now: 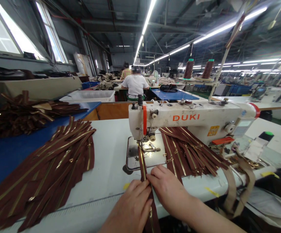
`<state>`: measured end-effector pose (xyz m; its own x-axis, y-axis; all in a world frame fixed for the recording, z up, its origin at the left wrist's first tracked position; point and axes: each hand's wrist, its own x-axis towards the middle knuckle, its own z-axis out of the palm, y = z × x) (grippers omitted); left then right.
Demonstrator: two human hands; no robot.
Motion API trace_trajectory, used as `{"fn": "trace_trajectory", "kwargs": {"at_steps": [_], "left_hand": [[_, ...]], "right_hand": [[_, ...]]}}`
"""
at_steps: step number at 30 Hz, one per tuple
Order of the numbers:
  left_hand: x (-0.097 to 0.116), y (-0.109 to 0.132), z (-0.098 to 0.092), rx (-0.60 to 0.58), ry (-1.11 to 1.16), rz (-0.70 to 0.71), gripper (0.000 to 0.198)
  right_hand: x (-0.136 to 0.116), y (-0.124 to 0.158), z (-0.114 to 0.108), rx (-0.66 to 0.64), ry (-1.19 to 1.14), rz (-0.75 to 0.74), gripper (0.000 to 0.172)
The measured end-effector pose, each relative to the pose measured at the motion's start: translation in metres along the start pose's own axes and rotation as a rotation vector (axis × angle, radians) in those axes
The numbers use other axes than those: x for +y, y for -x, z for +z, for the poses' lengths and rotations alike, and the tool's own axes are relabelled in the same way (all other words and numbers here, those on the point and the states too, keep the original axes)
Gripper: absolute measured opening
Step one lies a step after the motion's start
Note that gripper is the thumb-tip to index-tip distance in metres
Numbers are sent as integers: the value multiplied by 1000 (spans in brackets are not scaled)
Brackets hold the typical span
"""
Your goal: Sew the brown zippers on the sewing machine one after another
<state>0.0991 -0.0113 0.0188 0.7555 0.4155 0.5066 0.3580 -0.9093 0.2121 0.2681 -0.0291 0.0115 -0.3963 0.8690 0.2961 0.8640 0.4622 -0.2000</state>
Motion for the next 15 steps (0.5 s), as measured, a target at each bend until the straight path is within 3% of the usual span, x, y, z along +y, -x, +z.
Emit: {"fn": "trace_trajectory", "kwargs": {"at_steps": [5,11,15], "left_hand": [[-29,-11,-6,67,87,-5,25],[-51,-27,-5,-118,-12,66,21],[-52,-23,-4,-95,1,60,23]], "right_hand": [[0,-1,1,25,129,-83,8],[-1,-2,-3,38,194,-132,12],[0,-3,-5,22,218,-173,10]]}}
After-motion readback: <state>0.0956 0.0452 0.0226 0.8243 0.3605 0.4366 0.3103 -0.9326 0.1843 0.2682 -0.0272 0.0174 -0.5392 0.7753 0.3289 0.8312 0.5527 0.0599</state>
